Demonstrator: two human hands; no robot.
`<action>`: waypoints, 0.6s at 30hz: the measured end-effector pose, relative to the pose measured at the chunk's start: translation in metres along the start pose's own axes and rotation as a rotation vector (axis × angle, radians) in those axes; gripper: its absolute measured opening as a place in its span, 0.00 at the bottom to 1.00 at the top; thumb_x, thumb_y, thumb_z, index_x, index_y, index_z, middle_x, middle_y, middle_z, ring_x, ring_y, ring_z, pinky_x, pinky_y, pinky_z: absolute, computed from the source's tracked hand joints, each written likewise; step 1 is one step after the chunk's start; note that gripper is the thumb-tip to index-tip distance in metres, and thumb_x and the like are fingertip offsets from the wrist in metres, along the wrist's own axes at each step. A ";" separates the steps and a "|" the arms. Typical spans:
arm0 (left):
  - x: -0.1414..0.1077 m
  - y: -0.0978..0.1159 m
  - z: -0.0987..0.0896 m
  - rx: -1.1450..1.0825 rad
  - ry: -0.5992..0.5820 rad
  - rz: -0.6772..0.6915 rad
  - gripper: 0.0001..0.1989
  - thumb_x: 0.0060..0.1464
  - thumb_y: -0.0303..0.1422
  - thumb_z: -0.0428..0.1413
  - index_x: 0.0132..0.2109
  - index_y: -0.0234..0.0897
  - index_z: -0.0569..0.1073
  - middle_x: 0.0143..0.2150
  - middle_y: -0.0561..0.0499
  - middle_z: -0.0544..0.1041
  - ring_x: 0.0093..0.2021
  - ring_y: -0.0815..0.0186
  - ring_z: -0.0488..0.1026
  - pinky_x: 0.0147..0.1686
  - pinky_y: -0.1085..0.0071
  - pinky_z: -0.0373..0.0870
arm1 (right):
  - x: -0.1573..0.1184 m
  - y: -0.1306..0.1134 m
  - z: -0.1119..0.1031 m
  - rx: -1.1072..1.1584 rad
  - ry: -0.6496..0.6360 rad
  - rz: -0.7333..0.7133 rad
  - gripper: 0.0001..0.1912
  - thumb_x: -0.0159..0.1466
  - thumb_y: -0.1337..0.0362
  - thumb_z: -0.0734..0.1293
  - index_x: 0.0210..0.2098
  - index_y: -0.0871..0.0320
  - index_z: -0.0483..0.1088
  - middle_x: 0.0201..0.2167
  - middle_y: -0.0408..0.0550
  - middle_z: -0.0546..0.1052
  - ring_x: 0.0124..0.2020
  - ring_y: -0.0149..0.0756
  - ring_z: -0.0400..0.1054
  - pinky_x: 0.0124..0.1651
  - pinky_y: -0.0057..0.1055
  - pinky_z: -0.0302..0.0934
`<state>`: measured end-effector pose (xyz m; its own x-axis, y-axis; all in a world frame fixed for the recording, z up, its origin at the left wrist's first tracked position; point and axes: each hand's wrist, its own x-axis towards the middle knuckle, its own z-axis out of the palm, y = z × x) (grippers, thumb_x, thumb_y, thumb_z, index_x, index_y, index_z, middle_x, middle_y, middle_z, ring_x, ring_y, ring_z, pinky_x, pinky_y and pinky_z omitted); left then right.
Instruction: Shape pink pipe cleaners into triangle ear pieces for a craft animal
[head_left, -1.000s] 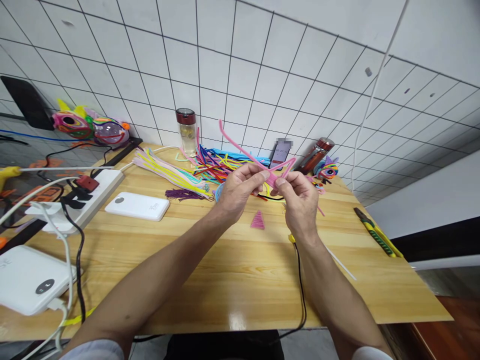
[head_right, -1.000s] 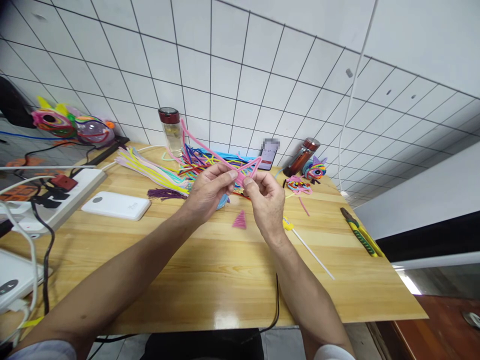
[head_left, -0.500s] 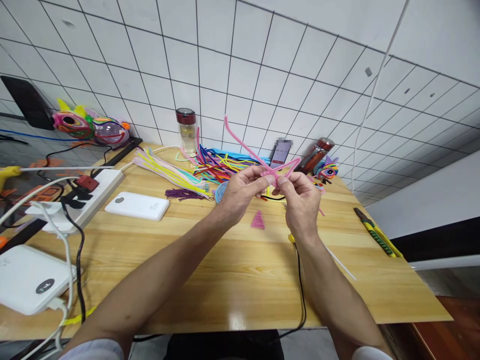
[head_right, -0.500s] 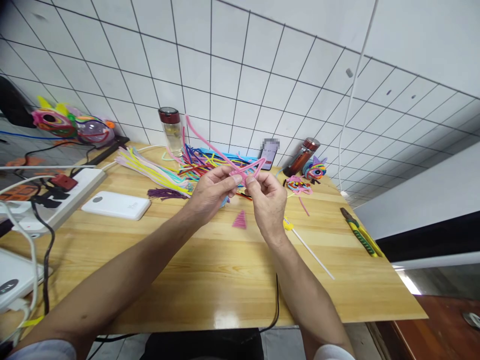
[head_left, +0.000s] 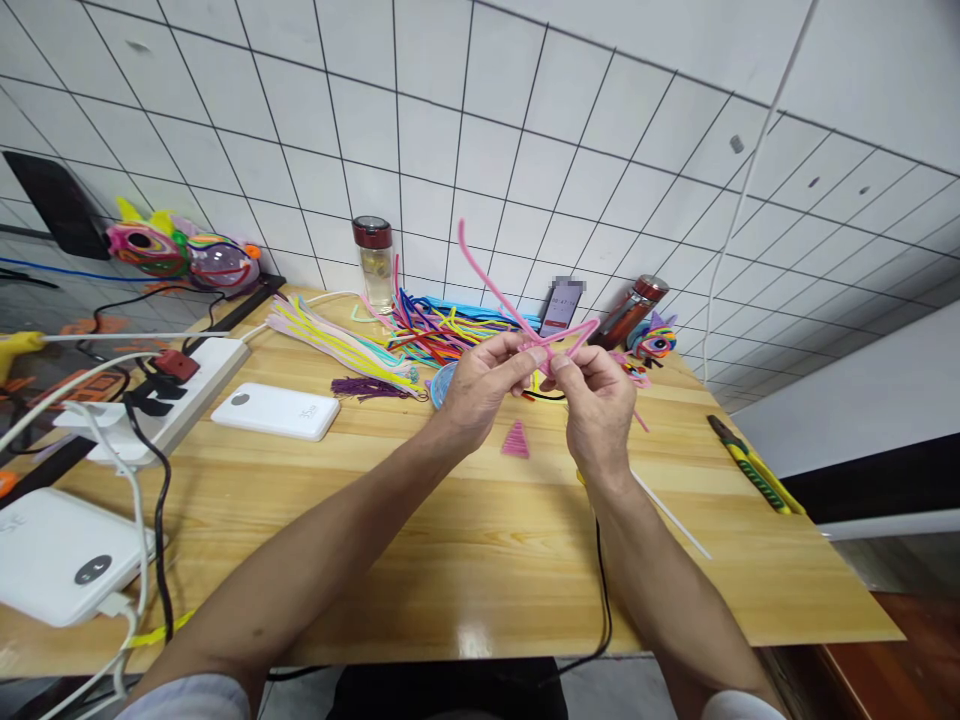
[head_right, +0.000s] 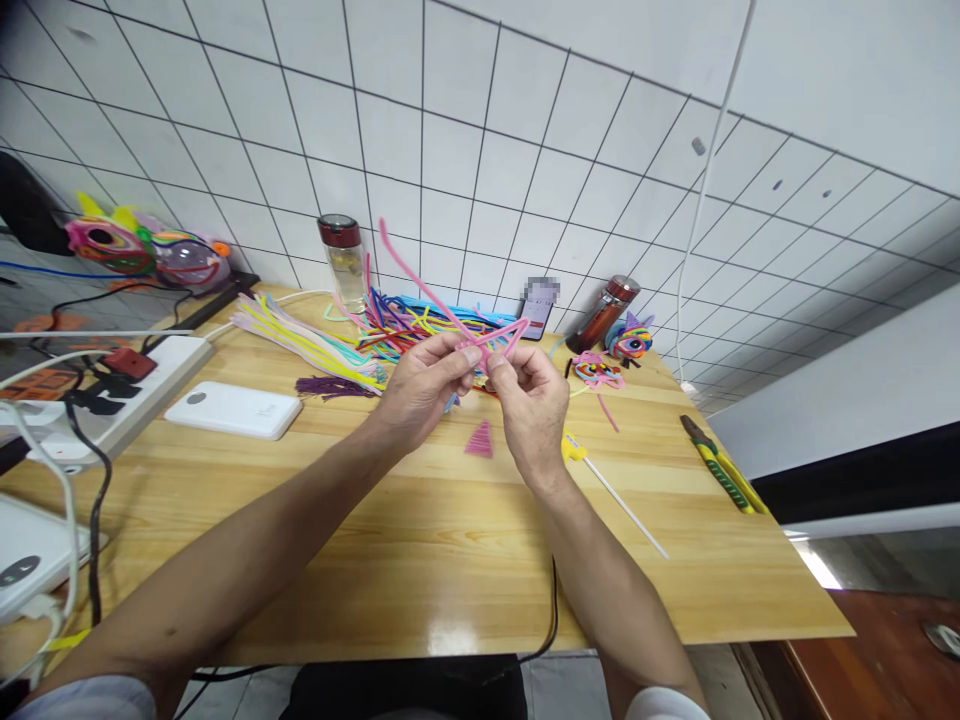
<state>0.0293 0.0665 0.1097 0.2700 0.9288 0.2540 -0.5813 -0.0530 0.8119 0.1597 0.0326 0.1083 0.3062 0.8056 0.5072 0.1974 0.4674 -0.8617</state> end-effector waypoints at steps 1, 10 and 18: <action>0.000 0.001 0.000 0.013 0.005 0.010 0.19 0.45 0.45 0.74 0.31 0.38 0.76 0.24 0.58 0.70 0.26 0.73 0.63 0.27 0.74 0.60 | 0.001 0.000 0.000 0.003 -0.008 0.000 0.16 0.65 0.51 0.76 0.31 0.54 0.72 0.25 0.38 0.74 0.27 0.31 0.67 0.33 0.30 0.65; -0.001 0.001 -0.005 0.313 -0.067 -0.012 0.09 0.49 0.36 0.67 0.28 0.38 0.76 0.25 0.54 0.73 0.27 0.70 0.66 0.31 0.71 0.64 | 0.024 -0.014 -0.034 -0.133 -0.092 -0.075 0.17 0.63 0.51 0.78 0.47 0.51 0.81 0.44 0.49 0.85 0.48 0.43 0.79 0.54 0.42 0.73; -0.006 -0.015 -0.005 0.552 -0.160 -0.044 0.11 0.52 0.39 0.63 0.28 0.38 0.75 0.24 0.55 0.69 0.25 0.70 0.61 0.28 0.71 0.56 | 0.025 -0.016 -0.035 -0.321 -0.268 -0.030 0.07 0.62 0.59 0.75 0.33 0.55 0.82 0.31 0.44 0.84 0.36 0.39 0.77 0.45 0.37 0.71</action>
<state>0.0320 0.0633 0.0936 0.4223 0.8698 0.2553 -0.0915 -0.2393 0.9666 0.1973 0.0324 0.1352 0.0512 0.8792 0.4738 0.4962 0.3893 -0.7761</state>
